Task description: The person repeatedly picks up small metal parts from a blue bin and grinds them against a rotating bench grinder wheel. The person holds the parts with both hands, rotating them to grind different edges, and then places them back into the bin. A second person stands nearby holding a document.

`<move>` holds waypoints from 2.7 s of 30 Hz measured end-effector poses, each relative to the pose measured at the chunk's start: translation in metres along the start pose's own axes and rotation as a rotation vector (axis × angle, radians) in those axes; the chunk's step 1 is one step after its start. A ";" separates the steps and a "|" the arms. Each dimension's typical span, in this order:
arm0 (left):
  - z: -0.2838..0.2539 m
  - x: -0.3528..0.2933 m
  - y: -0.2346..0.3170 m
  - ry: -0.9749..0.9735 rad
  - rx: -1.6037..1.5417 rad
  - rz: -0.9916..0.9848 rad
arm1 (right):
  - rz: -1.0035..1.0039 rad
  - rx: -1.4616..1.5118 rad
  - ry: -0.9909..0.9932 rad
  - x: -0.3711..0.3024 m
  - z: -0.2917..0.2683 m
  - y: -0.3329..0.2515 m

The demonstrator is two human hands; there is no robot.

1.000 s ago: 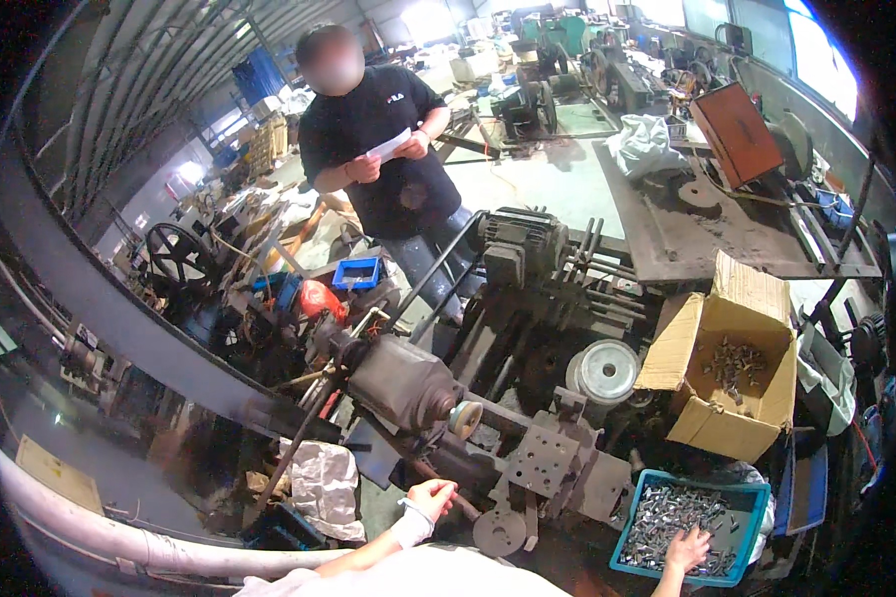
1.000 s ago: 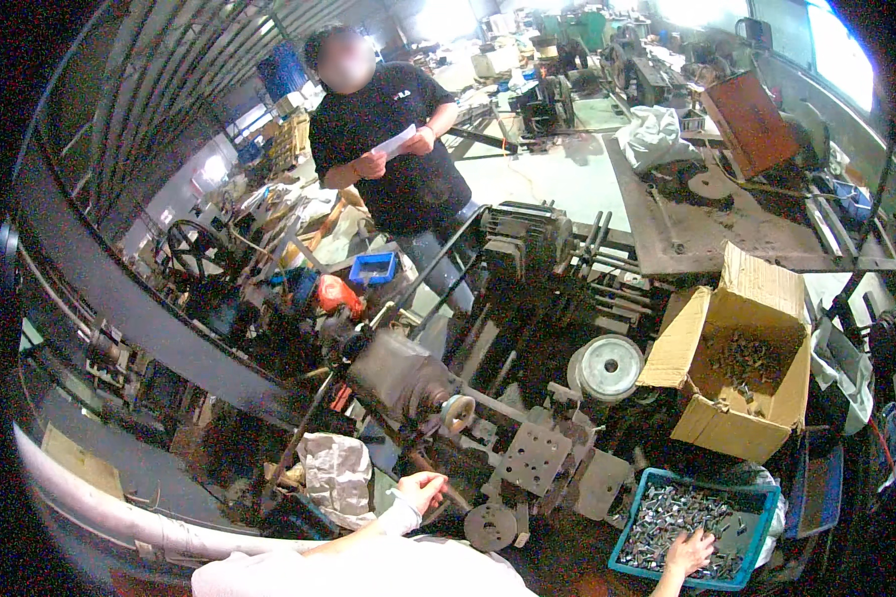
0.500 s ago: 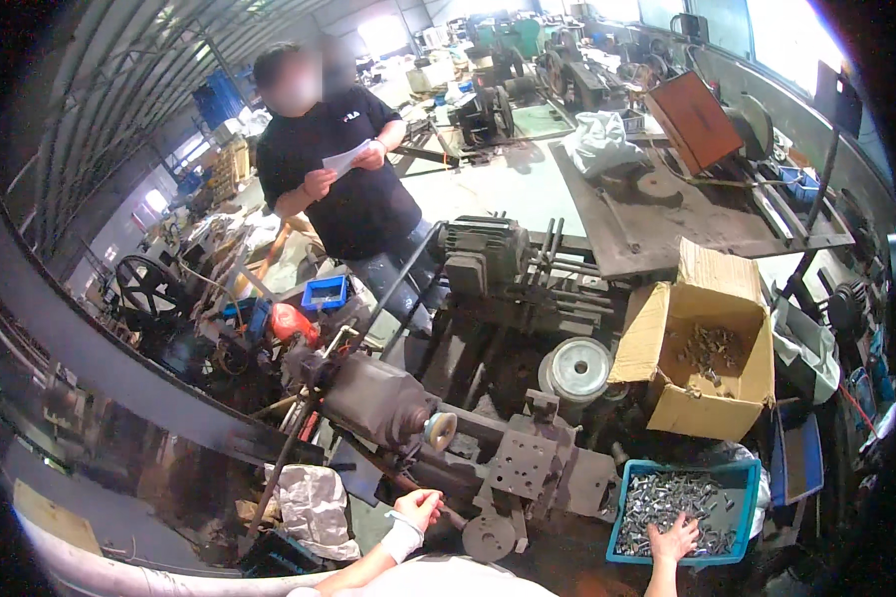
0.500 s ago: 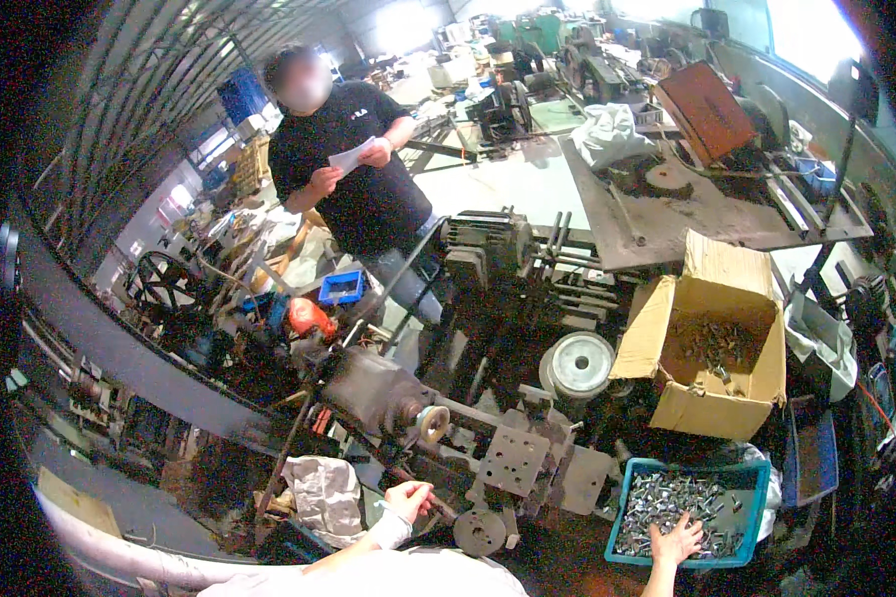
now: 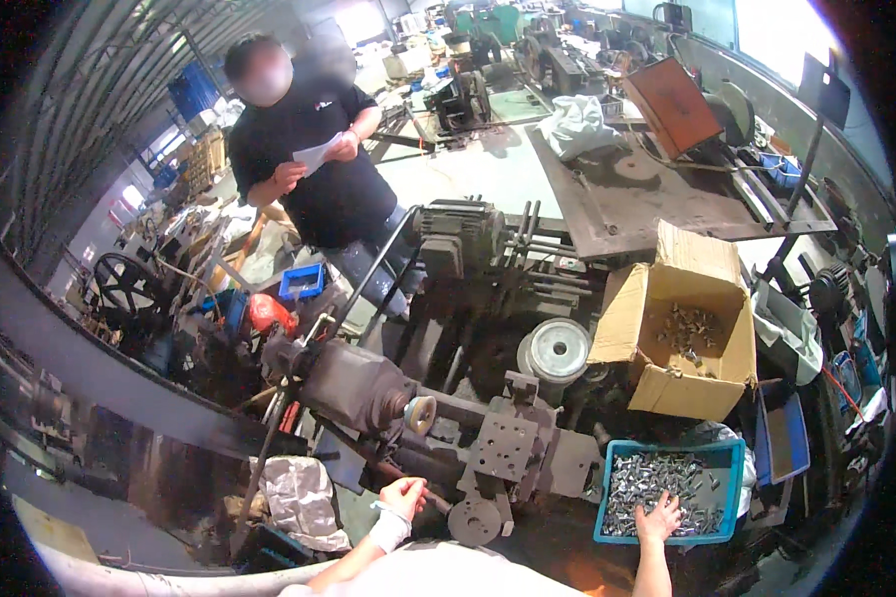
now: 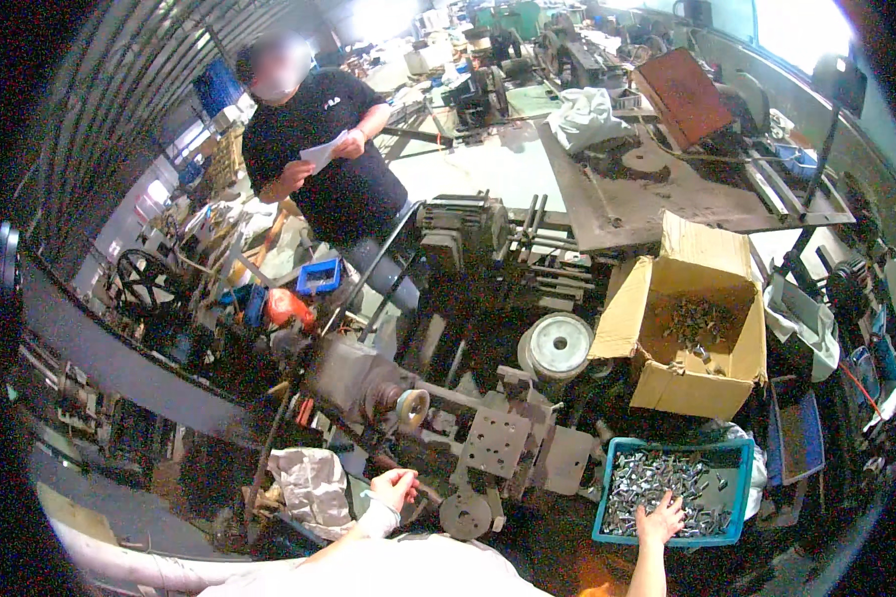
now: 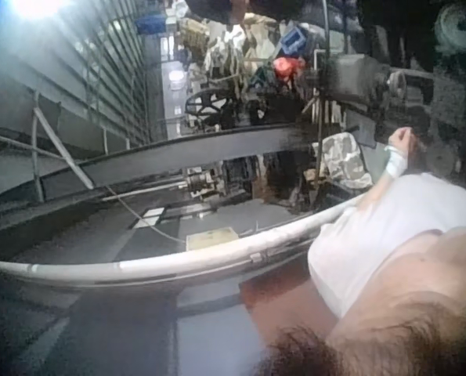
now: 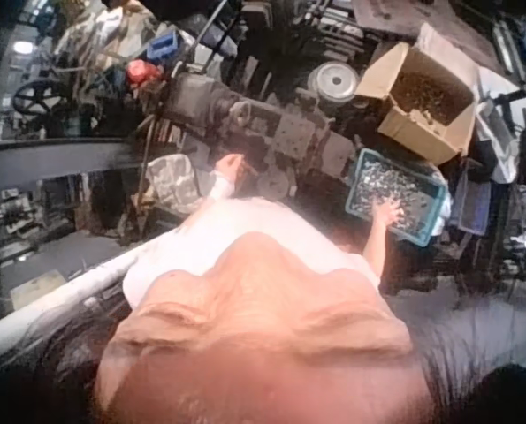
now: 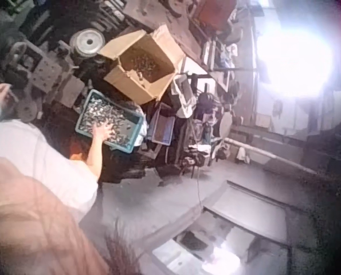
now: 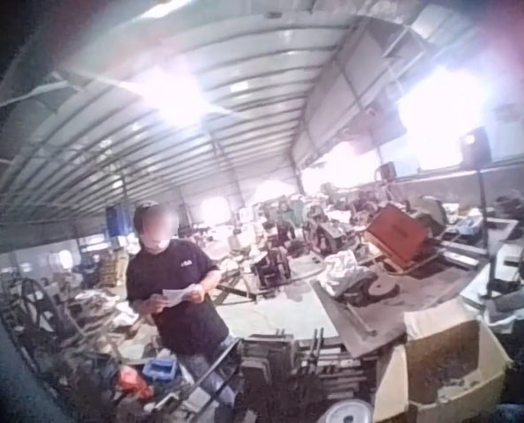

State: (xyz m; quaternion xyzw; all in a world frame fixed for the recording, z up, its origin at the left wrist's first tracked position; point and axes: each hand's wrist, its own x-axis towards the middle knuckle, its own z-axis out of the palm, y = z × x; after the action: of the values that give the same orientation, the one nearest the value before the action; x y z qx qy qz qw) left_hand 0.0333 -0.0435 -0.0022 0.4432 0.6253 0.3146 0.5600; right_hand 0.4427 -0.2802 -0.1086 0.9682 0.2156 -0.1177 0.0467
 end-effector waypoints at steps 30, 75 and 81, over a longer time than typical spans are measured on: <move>-0.003 0.006 0.003 -0.039 0.048 -0.006 | 0.062 0.645 0.430 0.049 0.077 0.038; 0.015 0.021 0.085 -1.093 -0.834 -0.734 | -0.821 1.412 -0.211 -0.213 -0.180 -0.304; -0.016 0.026 0.085 -1.182 -1.004 -0.745 | -1.099 0.829 0.375 -0.256 -0.173 -0.346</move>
State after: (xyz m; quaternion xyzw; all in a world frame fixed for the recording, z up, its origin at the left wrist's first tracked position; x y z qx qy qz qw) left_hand 0.0351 0.0163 0.0655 0.0002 0.1224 0.0672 0.9902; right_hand 0.1057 -0.0475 0.1083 0.6616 0.6143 -0.0279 -0.4291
